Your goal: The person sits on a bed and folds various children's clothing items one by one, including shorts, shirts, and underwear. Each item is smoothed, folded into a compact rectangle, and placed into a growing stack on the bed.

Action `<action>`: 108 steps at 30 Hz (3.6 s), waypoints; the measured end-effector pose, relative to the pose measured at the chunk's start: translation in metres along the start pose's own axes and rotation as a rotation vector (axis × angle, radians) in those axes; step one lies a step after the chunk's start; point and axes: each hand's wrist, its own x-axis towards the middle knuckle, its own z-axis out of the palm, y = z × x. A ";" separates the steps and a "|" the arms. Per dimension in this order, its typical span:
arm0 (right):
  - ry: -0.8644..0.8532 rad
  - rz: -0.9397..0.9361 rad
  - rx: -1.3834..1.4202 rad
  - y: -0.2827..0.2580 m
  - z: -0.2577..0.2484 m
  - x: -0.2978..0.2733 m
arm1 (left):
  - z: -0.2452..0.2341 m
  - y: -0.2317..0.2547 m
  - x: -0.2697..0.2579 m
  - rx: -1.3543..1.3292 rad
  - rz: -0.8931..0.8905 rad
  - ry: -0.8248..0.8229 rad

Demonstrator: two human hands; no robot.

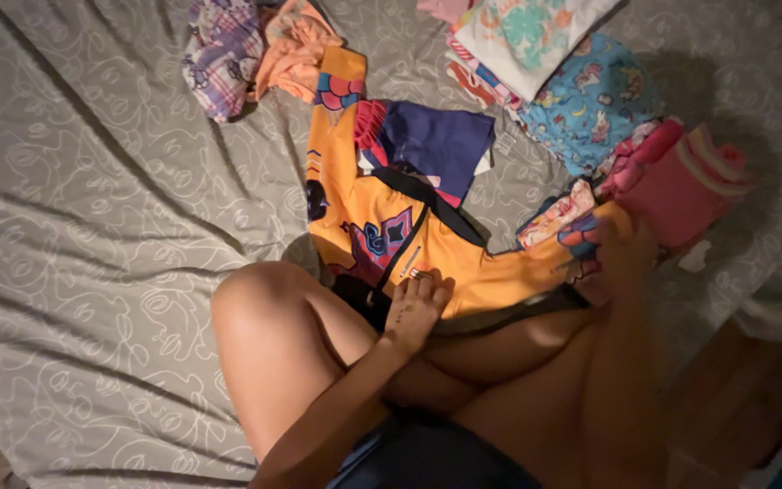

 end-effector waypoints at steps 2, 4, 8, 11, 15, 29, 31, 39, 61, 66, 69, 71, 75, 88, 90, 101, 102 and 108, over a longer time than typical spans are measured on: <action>-0.026 0.059 0.123 -0.007 -0.005 0.001 | 0.002 0.001 -0.001 -0.030 -0.045 -0.038; -0.058 0.102 0.224 -0.011 -0.012 0.006 | -0.002 0.001 0.000 -0.049 -0.060 -0.024; -0.147 0.107 0.449 -0.015 -0.023 0.025 | -0.020 0.001 0.001 -0.070 -0.073 -0.027; -0.304 0.056 0.749 -0.020 -0.013 0.045 | -0.033 0.004 0.005 -0.280 -0.136 -0.085; -0.459 -0.675 0.529 -0.037 0.041 0.071 | -0.033 0.015 0.019 -0.570 -0.195 0.119; -0.371 0.130 0.393 0.006 0.201 0.082 | -0.029 -0.005 0.030 -0.942 -0.843 -0.159; -0.358 -0.026 0.334 0.017 0.215 0.087 | -0.038 -0.024 0.039 -0.889 -0.872 -0.186; -0.187 -0.749 0.161 -0.049 0.309 0.078 | -0.049 -0.208 0.097 -0.182 -0.989 0.448; 0.079 -0.241 -0.353 -0.003 0.285 0.102 | -0.082 -0.370 0.169 -1.898 -0.782 0.399; -0.022 0.037 -0.393 -0.076 0.259 0.073 | -0.108 -0.347 0.139 -1.389 -0.844 0.971; -0.209 0.378 -0.480 -0.112 0.244 0.064 | -0.104 -0.336 0.128 -1.354 -0.812 0.975; -0.219 0.303 -0.540 -0.118 0.241 0.063 | -0.096 -0.337 0.126 -1.415 -0.783 0.945; -0.324 0.085 -0.500 -0.090 0.260 0.086 | -0.072 -0.351 0.125 -1.415 -0.679 0.962; 0.163 -0.256 -0.181 -0.008 0.291 0.086 | -0.061 -0.356 0.115 -1.414 -0.928 0.865; -0.045 -0.100 0.005 -0.012 0.280 0.089 | -0.059 -0.348 0.115 -1.395 -0.916 0.853; -0.612 0.113 0.493 -0.158 0.199 0.065 | -0.173 -0.287 0.145 -0.959 -0.609 0.906; -0.655 0.042 0.553 -0.169 0.184 0.060 | -0.190 -0.274 0.143 -0.819 -0.624 0.882; -0.441 0.271 0.639 -0.160 0.110 0.044 | -0.222 -0.270 0.150 -0.455 -0.646 0.794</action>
